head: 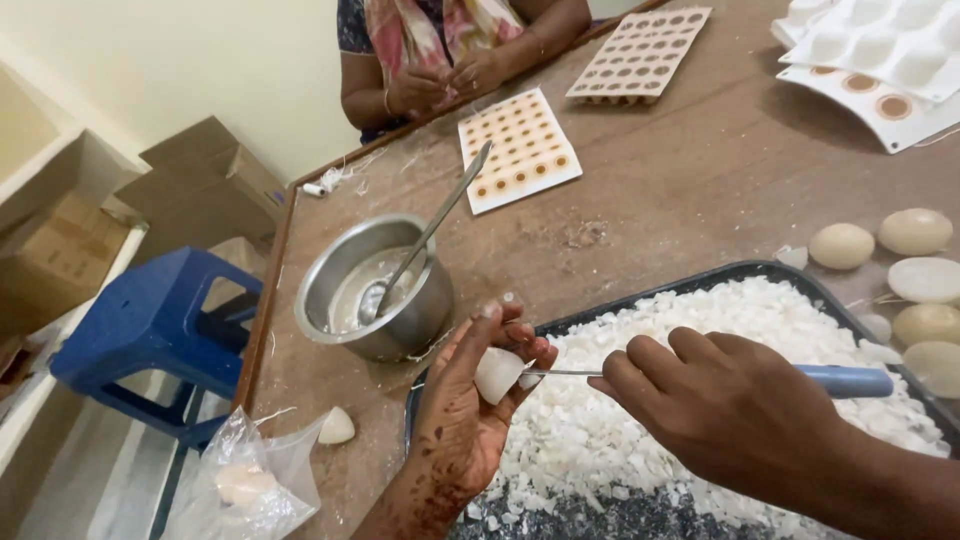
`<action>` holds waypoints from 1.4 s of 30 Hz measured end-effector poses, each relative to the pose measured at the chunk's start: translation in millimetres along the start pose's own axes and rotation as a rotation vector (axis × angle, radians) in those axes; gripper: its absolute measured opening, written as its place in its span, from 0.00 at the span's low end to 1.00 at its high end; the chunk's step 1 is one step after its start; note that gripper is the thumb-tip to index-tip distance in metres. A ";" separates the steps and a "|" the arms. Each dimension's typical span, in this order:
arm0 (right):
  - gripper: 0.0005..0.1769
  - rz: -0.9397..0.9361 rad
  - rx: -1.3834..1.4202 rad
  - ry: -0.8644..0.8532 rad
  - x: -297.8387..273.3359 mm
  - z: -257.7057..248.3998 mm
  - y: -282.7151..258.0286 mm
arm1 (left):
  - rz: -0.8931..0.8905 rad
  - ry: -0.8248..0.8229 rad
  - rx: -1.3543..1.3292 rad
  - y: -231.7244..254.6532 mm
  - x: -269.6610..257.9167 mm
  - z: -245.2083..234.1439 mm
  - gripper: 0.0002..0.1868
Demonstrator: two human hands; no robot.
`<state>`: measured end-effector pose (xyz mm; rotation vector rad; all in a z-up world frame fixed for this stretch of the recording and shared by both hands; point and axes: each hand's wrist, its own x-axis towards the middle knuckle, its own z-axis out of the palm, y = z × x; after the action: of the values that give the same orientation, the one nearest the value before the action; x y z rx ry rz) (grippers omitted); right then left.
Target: Using a small metal tool to create holes or prepare wax components for candle making.
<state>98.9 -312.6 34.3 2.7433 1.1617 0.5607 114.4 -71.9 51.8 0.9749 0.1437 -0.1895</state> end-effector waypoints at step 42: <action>0.16 0.322 0.003 -0.275 -8.2 13.4 -1.9 | 0.104 -0.192 -0.228 -29.7 24.5 8.6 0.20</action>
<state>97.5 -316.5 19.0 2.9096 0.6670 0.1963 132.0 -97.6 27.5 0.7302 -0.0606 -0.1660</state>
